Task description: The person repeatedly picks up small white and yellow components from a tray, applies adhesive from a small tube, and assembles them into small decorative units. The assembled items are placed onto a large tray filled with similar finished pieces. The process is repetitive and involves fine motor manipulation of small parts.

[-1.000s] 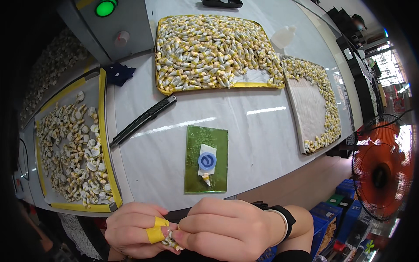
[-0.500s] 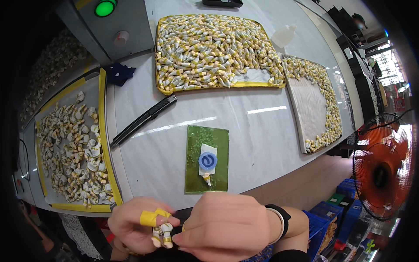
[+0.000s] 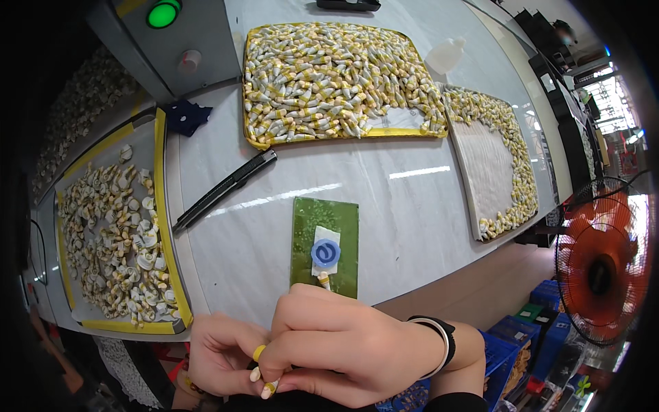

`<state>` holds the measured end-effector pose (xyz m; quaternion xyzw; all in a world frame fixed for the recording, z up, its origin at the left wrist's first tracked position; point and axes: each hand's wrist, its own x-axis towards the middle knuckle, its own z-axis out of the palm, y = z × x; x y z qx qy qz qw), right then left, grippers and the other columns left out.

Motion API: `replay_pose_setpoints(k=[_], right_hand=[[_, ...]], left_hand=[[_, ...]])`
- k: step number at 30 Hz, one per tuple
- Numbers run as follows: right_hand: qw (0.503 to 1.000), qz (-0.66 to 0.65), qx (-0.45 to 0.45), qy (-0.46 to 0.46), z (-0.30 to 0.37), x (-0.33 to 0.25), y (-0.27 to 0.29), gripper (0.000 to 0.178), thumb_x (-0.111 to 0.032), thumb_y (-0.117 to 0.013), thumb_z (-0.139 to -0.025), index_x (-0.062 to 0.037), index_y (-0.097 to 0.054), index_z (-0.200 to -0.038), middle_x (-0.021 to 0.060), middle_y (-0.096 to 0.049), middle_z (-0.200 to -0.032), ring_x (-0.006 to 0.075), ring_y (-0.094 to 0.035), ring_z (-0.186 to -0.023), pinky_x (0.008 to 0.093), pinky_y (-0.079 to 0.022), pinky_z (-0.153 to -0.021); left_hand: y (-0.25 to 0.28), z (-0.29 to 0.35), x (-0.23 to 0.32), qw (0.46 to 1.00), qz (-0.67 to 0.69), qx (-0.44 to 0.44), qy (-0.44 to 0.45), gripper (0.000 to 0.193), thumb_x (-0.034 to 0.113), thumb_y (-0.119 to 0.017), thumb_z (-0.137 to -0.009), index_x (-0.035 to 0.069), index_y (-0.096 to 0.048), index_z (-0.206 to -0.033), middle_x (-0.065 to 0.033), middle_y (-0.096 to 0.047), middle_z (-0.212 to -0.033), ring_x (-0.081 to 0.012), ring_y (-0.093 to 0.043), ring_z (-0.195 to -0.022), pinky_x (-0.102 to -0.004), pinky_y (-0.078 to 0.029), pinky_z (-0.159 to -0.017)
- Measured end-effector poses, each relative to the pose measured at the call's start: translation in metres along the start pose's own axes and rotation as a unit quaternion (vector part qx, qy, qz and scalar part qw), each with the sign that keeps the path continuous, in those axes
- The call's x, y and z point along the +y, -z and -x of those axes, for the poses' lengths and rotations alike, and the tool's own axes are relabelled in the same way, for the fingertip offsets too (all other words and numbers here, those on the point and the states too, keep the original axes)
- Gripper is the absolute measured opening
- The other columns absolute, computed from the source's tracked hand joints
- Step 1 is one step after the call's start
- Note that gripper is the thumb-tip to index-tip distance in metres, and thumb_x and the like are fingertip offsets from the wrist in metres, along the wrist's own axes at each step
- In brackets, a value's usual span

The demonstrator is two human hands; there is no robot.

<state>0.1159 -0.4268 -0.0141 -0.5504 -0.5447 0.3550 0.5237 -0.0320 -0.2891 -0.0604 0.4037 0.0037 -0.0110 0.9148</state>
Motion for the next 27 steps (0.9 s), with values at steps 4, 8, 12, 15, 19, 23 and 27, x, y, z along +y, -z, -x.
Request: replay_pose_setpoints(k=[4,8,12,15,19,23,27], right_hand=[[1.0,0.019,-0.004,-0.02,-0.001,-0.005,-0.003,0.01,-0.009,-0.073,-0.073,-0.0065,-0.067,-0.081,0.0011,-0.052,-0.073,0.017,-0.05,-0.064,0.0283,-0.037,-0.056],[0.998,0.067,0.0,0.012,0.0,-0.006,-0.005,0.016,-0.015,-0.077,-0.07,-0.0089,-0.069,-0.081,0.0,-0.051,-0.072,0.0159,-0.048,-0.062,0.028,-0.036,-0.055],[0.989,0.096,0.11,0.028,0.014,-0.006,-0.003,0.02,-0.024,-0.082,-0.064,-0.0108,-0.069,-0.073,-0.0014,-0.047,-0.069,0.0149,-0.045,-0.06,0.0269,-0.034,-0.051],[0.978,0.084,0.188,0.017,0.023,-0.003,-0.001,0.02,-0.024,-0.082,-0.062,-0.011,-0.066,-0.064,-0.0015,-0.045,-0.066,0.0145,-0.042,-0.059,0.0269,-0.032,-0.05],[0.979,0.117,0.163,0.041,0.032,-0.002,0.008,0.017,-0.016,-0.08,-0.062,-0.01,-0.068,-0.073,0.0,-0.049,-0.068,0.0135,-0.045,-0.058,0.0258,-0.033,-0.049],[0.97,0.157,0.186,0.023,0.048,-0.008,0.011,0.018,-0.011,-0.079,-0.062,-0.0088,-0.069,-0.077,0.0004,-0.052,-0.068,0.013,-0.047,-0.058,0.0251,-0.034,-0.049],[0.941,0.197,0.274,-0.004,0.074,-0.007,0.02,0.014,-0.011,-0.076,-0.062,-0.007,-0.066,-0.071,0.001,-0.051,-0.064,0.0137,-0.046,-0.057,0.0251,-0.033,-0.049]], left_hand=[[0.002,0.006,0.003,0.997,-0.071,-0.006,0.035,0.016,0.002,-0.071,-0.076,-0.003,-0.065,-0.089,-0.0072,-0.068,-0.082,-0.0104,-0.064,-0.075,-0.0211,-0.049,-0.069],[-0.001,0.015,0.045,0.936,-0.353,0.003,-0.002,0.019,0.005,-0.074,-0.071,-0.003,-0.065,-0.086,-0.0114,-0.066,-0.08,-0.0185,-0.064,-0.074,-0.0245,-0.049,-0.069],[0.005,0.045,0.122,0.683,-0.724,0.093,-0.024,0.028,0.017,-0.075,-0.068,0.0,-0.066,-0.088,-0.0128,-0.065,-0.083,-0.0264,-0.062,-0.076,-0.0327,-0.048,-0.073],[0.034,0.028,0.166,0.527,-0.846,0.08,-0.032,0.036,0.019,-0.077,-0.063,0.002,-0.064,-0.092,-0.0143,-0.063,-0.085,-0.0292,-0.06,-0.081,-0.0361,-0.047,-0.073],[0.119,-0.017,0.224,0.485,-0.82,0.296,-0.066,0.035,0.02,-0.072,-0.071,-0.001,-0.063,-0.097,-0.0133,-0.064,-0.09,-0.0233,-0.061,-0.08,-0.0324,-0.047,-0.072],[0.215,-0.021,0.263,0.405,-0.855,0.324,0.002,0.036,0.016,-0.074,-0.069,0.001,-0.063,-0.101,-0.0118,-0.063,-0.091,-0.0196,-0.061,-0.077,-0.0301,-0.049,-0.068],[0.233,-0.032,0.259,0.396,-0.863,0.313,0.001,0.04,0.016,-0.076,-0.068,0.004,-0.062,-0.103,-0.0118,-0.062,-0.092,-0.0201,-0.061,-0.077,-0.0307,-0.049,-0.068]])
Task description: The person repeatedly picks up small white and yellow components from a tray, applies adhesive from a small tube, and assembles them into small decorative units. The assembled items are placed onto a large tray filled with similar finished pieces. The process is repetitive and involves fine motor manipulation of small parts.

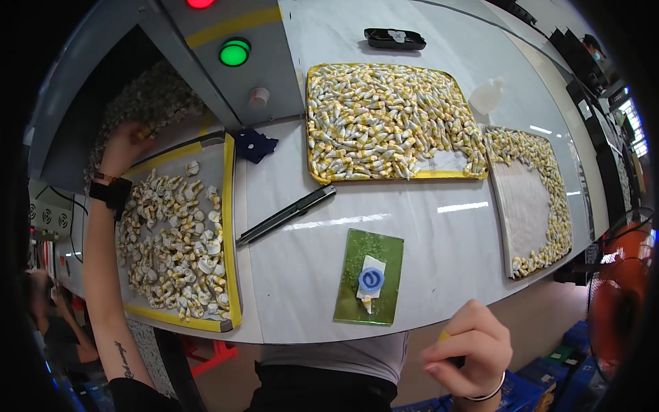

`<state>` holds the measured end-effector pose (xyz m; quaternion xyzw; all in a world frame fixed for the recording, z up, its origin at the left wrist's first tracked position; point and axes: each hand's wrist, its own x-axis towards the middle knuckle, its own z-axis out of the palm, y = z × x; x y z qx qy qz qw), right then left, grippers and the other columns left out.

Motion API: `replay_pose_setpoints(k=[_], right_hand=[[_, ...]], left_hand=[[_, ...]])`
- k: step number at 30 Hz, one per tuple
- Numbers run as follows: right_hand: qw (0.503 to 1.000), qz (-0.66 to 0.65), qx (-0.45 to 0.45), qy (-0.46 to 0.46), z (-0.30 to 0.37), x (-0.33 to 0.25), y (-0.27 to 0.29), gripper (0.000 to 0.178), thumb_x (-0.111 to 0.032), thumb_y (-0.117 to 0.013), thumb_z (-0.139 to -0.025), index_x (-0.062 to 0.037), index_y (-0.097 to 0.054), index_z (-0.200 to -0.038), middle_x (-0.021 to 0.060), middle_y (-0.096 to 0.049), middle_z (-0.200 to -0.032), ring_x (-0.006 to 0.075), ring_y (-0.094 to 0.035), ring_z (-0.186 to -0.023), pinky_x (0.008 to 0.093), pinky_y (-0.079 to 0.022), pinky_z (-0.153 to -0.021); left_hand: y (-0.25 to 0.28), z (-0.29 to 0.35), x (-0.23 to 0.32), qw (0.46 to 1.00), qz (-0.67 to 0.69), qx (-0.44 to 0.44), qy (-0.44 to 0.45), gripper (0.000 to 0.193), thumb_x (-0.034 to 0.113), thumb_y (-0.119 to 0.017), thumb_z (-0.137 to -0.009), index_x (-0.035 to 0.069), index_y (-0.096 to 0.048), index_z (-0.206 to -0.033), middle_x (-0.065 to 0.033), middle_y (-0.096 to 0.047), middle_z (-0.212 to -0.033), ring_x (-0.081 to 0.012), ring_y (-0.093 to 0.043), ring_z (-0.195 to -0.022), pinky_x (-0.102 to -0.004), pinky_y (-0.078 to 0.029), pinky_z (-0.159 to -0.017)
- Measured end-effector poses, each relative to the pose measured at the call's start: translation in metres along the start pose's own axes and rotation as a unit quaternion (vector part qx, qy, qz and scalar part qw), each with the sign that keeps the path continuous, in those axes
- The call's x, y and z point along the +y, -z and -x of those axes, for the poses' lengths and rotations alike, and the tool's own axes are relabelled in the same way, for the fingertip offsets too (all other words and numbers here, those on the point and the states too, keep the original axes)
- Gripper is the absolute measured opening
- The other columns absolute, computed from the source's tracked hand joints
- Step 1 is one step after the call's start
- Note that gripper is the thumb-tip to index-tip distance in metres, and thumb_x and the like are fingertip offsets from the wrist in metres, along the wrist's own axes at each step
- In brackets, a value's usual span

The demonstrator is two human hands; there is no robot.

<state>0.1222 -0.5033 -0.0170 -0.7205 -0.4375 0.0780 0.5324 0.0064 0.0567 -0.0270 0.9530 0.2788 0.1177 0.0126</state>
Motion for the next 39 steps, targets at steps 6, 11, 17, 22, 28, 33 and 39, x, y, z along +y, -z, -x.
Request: replay_pose_setpoints(k=[6,11,17,22,28,33,39], right_hand=[[0.997,0.04,0.054,0.026,0.0,0.007,0.021,0.014,-0.012,-0.071,-0.062,-0.0047,-0.062,-0.069,0.0017,-0.05,-0.061,0.0141,-0.043,-0.056,0.0253,-0.03,-0.049],[0.991,0.096,0.067,0.065,-0.036,0.005,0.036,0.012,-0.007,-0.069,-0.065,-0.0025,-0.06,-0.071,0.003,-0.05,-0.062,0.014,-0.044,-0.057,0.0251,-0.032,-0.051],[0.946,0.323,-0.008,-0.002,-0.089,0.018,0.054,0.011,0.001,-0.065,-0.071,-0.0024,-0.061,-0.081,0.0064,-0.056,-0.072,0.0185,-0.054,-0.068,0.0277,-0.04,-0.059],[0.901,0.419,-0.1,0.044,-0.124,0.075,0.066,0.014,0.0,-0.062,-0.072,-0.0034,-0.064,-0.085,0.0079,-0.06,-0.082,0.0256,-0.056,-0.085,0.0338,-0.045,-0.075],[0.876,0.419,-0.227,0.073,-0.153,0.096,0.063,0.009,-0.003,-0.061,-0.073,-0.0032,-0.064,-0.081,0.007,-0.059,-0.079,0.0246,-0.056,-0.083,0.0344,-0.046,-0.075],[0.889,0.411,-0.186,0.079,-0.147,0.097,0.059,0.014,-0.002,-0.058,-0.077,-0.0027,-0.063,-0.09,0.0081,-0.057,-0.076,0.0246,-0.055,-0.077,0.0341,-0.045,-0.069],[0.958,0.247,-0.133,0.055,-0.127,0.05,0.028,0.018,0.006,-0.055,-0.078,0.0016,-0.062,-0.094,0.0098,-0.058,-0.077,0.0205,-0.057,-0.07,0.0286,-0.044,-0.062]], left_hand=[[-0.015,-0.004,-0.013,0.997,0.06,0.044,-0.027,0.042,0.024,-0.071,-0.076,0.001,-0.059,-0.109,-0.0137,-0.062,-0.099,-0.0191,-0.061,-0.079,-0.0323,-0.049,-0.071],[-0.004,0.0,-0.018,0.999,0.017,-0.033,-0.014,0.043,0.023,-0.065,-0.082,0.001,-0.054,-0.117,-0.0106,-0.061,-0.093,-0.0152,-0.057,-0.072,-0.0272,-0.046,-0.065],[0.048,0.052,0.049,0.945,0.324,0.032,0.002,0.027,0.019,-0.051,-0.091,0.004,-0.055,-0.113,-0.0003,-0.057,-0.096,-0.0051,-0.046,-0.072,-0.0207,-0.04,-0.066],[0.069,0.163,0.116,0.818,0.57,-0.002,-0.071,0.01,0.01,-0.055,-0.088,0.001,-0.057,-0.092,-0.0068,-0.054,-0.07,-0.0086,-0.05,-0.047,-0.0191,-0.04,-0.039],[0.08,0.204,0.191,0.557,0.746,-0.364,0.006,0.026,0.013,-0.075,-0.072,-0.007,-0.064,-0.085,-0.0152,-0.064,-0.077,-0.0237,-0.062,-0.065,-0.032,-0.051,-0.059],[0.019,0.216,0.195,0.469,0.803,-0.336,-0.15,0.027,-0.01,-0.071,-0.069,-0.01,-0.063,-0.094,-0.0207,-0.063,-0.099,-0.026,-0.065,-0.084,-0.0299,-0.051,-0.073],[0.012,0.239,0.213,0.268,0.884,-0.38,0.039,0.033,0.0,-0.064,-0.08,-0.011,-0.053,-0.11,-0.0216,-0.061,-0.102,-0.0223,-0.064,-0.088,-0.0265,-0.05,-0.077]])
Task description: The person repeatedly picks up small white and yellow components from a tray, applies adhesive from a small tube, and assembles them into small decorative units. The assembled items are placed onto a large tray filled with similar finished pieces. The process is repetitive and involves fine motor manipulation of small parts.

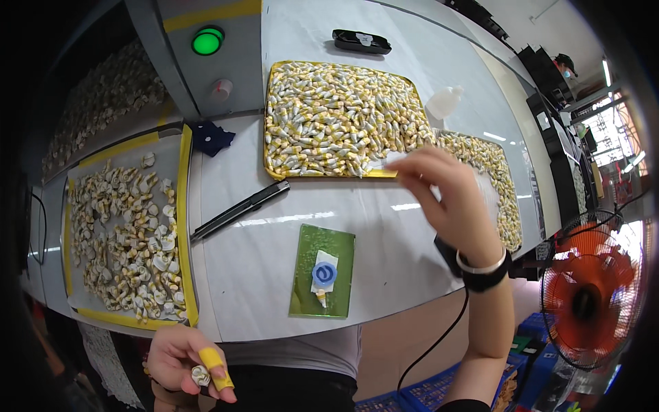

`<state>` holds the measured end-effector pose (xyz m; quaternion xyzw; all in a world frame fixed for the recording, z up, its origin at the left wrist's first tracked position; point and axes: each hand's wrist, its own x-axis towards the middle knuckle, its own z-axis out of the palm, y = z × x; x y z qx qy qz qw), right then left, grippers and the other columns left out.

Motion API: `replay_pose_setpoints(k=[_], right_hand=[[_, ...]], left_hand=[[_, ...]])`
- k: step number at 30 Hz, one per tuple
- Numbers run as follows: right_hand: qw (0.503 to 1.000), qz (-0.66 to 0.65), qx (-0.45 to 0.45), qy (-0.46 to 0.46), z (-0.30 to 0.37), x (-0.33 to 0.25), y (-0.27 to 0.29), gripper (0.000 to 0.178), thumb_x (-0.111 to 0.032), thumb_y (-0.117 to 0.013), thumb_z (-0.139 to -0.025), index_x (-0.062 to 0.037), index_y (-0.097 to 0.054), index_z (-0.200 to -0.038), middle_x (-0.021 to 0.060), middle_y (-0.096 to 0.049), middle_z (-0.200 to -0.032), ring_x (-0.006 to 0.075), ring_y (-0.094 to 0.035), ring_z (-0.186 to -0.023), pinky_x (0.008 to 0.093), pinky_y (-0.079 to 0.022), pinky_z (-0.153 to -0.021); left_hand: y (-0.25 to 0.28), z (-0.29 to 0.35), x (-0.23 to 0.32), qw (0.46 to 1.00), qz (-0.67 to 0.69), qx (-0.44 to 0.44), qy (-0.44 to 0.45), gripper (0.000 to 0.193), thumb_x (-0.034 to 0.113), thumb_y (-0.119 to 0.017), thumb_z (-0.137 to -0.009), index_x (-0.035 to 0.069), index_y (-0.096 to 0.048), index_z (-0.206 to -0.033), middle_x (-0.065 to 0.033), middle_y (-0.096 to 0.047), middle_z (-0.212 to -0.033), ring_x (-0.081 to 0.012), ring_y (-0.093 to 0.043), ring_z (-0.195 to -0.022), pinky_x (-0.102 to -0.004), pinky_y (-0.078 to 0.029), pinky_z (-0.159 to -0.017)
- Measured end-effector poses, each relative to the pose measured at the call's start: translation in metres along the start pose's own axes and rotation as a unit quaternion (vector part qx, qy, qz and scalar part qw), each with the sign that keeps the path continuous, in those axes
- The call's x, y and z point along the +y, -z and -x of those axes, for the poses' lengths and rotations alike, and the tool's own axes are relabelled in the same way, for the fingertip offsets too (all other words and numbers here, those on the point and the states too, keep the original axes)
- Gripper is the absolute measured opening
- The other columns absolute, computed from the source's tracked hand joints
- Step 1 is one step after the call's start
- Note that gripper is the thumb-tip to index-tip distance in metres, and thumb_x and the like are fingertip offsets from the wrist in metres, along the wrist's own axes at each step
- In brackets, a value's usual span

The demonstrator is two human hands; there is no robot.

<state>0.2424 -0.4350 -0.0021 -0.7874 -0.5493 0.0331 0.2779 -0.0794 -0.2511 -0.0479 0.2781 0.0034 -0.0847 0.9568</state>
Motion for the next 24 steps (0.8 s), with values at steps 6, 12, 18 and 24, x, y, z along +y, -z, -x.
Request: replay_pose_setpoints(k=[6,12,18,24], right_hand=[[0.993,-0.081,-0.08,0.004,0.024,-0.054,-0.014,0.021,0.005,-0.065,-0.071,-0.0029,-0.066,-0.09,0.009,-0.062,-0.077,0.0224,-0.061,-0.068,0.0295,-0.048,-0.059],[0.992,-0.005,-0.101,0.077,0.038,-0.064,-0.033,0.019,0.004,-0.065,-0.067,-0.0024,-0.06,-0.084,0.0073,-0.061,-0.076,0.0218,-0.06,-0.069,0.0299,-0.049,-0.058],[0.982,0.106,-0.095,0.125,0.039,-0.061,-0.045,0.018,-0.002,-0.063,-0.065,-0.0022,-0.058,-0.083,0.0058,-0.055,-0.073,0.0202,-0.055,-0.065,0.0294,-0.047,-0.054],[0.975,0.08,-0.141,0.15,0.037,-0.065,-0.043,0.02,-0.006,-0.061,-0.065,-0.0018,-0.057,-0.084,0.0051,-0.052,-0.073,0.0187,-0.054,-0.068,0.0289,-0.046,-0.055]], left_hand=[[0.006,-0.013,-0.01,0.997,0.022,-0.063,0.031,0.04,0.022,-0.064,-0.084,-0.011,-0.056,-0.106,-0.0183,-0.063,-0.096,-0.0214,-0.063,-0.086,-0.027,-0.047,-0.074],[0.01,-0.019,-0.016,0.996,0.02,-0.075,-0.031,0.035,0.017,-0.066,-0.082,-0.011,-0.058,-0.102,-0.0193,-0.062,-0.098,-0.0237,-0.064,-0.083,-0.0286,-0.049,-0.073],[0.004,-0.013,-0.01,0.998,0.046,-0.03,0.02,0.035,0.014,-0.065,-0.084,-0.011,-0.055,-0.105,-0.0195,-0.061,-0.102,-0.0257,-0.064,-0.09,-0.0296,-0.05,-0.078],[0.003,-0.016,-0.009,0.998,0.043,-0.03,0.039,0.033,0.016,-0.065,-0.084,-0.01,-0.056,-0.102,-0.0184,-0.063,-0.097,-0.0252,-0.064,-0.091,-0.0298,-0.049,-0.079]])
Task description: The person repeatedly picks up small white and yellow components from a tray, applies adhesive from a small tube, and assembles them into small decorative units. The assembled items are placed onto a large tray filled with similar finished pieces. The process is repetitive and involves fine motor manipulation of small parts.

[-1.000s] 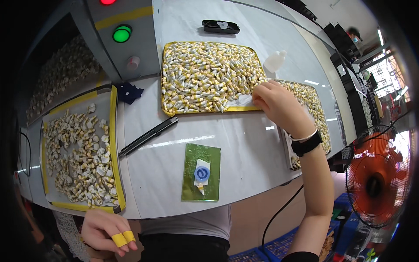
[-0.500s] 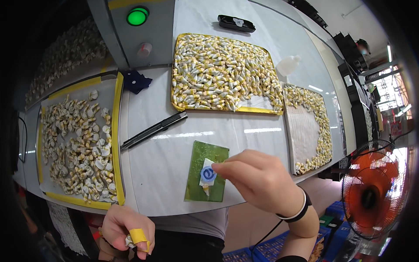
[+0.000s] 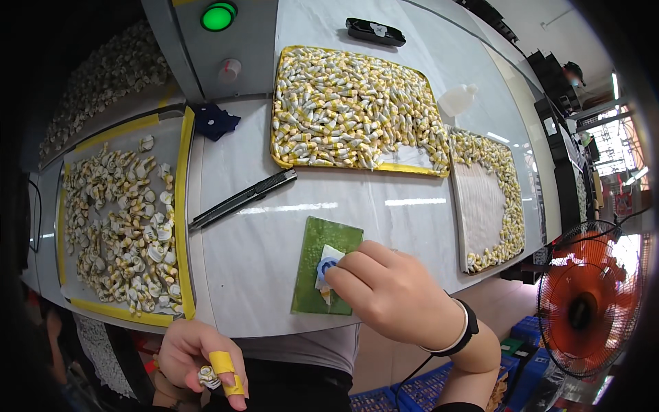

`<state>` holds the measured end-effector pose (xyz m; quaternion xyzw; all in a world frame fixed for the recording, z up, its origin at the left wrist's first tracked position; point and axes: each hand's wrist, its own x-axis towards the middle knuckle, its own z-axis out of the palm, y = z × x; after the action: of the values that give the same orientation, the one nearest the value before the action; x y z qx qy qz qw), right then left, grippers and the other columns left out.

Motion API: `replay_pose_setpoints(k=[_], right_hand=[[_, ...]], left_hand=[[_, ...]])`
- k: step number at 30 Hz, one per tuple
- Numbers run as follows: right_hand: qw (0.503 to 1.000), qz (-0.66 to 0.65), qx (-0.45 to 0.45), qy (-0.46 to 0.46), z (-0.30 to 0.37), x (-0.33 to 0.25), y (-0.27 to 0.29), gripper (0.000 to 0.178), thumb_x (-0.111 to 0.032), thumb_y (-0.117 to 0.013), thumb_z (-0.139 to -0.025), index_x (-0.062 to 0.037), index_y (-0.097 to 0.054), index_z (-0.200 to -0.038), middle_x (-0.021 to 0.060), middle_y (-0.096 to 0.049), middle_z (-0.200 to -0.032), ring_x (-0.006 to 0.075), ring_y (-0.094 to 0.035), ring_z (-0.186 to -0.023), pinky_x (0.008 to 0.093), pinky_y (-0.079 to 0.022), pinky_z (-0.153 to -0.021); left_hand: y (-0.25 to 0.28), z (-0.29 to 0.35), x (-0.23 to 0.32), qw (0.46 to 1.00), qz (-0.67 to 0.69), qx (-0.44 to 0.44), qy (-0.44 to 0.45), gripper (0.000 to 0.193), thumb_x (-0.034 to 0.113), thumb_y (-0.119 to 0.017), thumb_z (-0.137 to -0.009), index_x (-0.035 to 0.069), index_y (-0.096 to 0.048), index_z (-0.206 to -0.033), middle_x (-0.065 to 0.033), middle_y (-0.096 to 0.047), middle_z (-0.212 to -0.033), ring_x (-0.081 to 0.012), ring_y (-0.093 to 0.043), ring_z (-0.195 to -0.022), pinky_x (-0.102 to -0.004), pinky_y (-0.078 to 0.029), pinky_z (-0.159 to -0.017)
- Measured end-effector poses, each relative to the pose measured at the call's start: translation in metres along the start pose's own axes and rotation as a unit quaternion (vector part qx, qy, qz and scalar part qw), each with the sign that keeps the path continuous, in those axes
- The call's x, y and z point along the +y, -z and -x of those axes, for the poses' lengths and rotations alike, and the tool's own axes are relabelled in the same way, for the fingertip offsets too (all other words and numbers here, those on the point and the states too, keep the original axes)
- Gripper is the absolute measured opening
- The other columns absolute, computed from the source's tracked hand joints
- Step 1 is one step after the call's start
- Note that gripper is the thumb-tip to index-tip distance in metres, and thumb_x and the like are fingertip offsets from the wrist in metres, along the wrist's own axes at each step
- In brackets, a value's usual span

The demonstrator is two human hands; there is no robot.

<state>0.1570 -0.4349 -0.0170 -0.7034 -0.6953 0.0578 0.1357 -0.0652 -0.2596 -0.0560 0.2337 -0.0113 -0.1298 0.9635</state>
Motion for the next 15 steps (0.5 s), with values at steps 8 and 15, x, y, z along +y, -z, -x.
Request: replay_pose_setpoints(k=[8,15], right_hand=[[0.999,0.017,0.019,-0.023,0.004,-0.004,0.005,0.023,-0.002,-0.063,-0.063,-0.0019,-0.059,-0.085,0.005,-0.055,-0.075,0.0196,-0.054,-0.066,0.0288,-0.047,-0.055],[0.938,-0.268,0.218,0.01,-0.002,-0.03,0.016,0.028,0.004,-0.07,-0.057,-0.0007,-0.066,-0.085,0.0079,-0.063,-0.076,0.0196,-0.06,-0.064,0.0278,-0.048,-0.051]], left_hand=[[-0.009,-0.018,-0.005,0.992,-0.041,0.107,-0.053,0.039,0.026,-0.073,-0.075,-0.01,-0.061,-0.088,-0.0198,-0.064,-0.075,-0.029,-0.061,-0.072,-0.04,-0.053,-0.071],[-0.011,-0.027,-0.003,0.991,0.03,0.083,0.103,0.046,0.028,-0.074,-0.076,-0.009,-0.058,-0.098,-0.0155,-0.064,-0.082,-0.0234,-0.064,-0.079,-0.0323,-0.051,-0.073]])
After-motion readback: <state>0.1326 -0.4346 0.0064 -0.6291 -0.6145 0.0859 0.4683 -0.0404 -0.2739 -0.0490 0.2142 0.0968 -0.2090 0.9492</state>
